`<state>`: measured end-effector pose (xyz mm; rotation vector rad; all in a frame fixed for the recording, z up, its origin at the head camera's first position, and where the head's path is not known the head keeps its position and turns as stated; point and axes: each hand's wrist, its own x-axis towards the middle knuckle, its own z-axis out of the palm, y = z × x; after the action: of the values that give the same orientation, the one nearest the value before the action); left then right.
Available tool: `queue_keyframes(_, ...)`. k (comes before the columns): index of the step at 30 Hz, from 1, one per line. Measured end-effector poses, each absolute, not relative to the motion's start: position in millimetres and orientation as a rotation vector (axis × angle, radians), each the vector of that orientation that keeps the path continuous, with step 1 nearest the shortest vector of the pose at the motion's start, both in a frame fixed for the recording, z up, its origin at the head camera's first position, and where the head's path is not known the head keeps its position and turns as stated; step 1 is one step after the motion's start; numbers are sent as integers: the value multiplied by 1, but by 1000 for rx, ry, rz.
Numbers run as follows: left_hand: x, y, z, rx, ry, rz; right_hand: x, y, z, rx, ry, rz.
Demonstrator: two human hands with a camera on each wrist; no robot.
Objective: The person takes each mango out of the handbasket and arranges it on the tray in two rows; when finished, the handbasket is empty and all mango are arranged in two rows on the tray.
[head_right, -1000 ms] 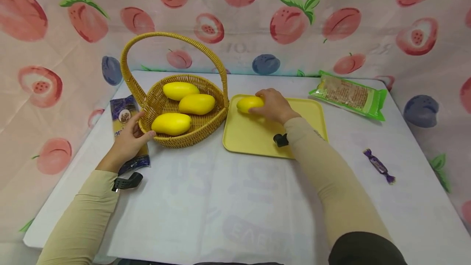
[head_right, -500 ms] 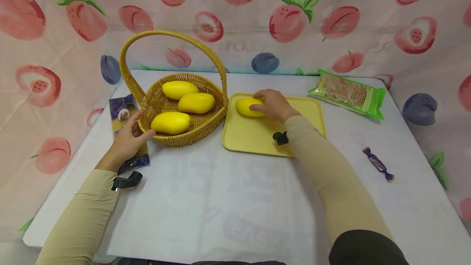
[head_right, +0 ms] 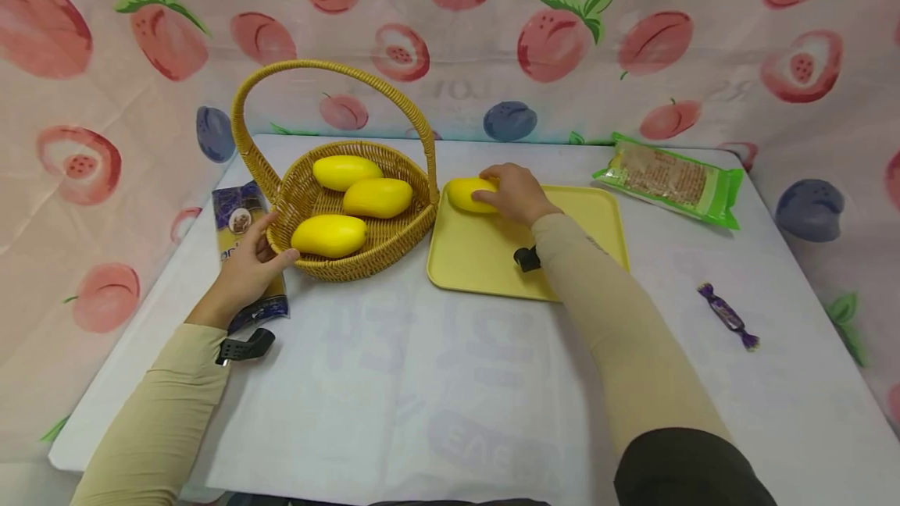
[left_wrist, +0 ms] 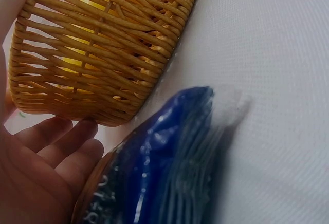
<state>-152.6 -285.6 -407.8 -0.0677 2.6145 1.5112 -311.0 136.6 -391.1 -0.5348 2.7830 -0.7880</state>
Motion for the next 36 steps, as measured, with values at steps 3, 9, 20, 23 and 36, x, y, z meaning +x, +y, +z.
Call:
queue_keyframes(3,-153,-286,-408,-70,2612,1511,-314,135,-392,-541,2798,-777)
queue_keyframes(9,-152,-285,-409,-59,2606,1522,-315,132,-395,-546,2813,-765)
queue_keyframes(20,-151,-284,-409,-52,2631,1503,-314,129,-393,-547,2820,-688)
queue_keyframes(23,-152,-285,-408,-49,2625,1504,-315,129,-393,-533,2811,-698)
queue_keyframes(36,-150,-283,-405,-44,2630,1476,-314,126,-394,-439,2782,-843)
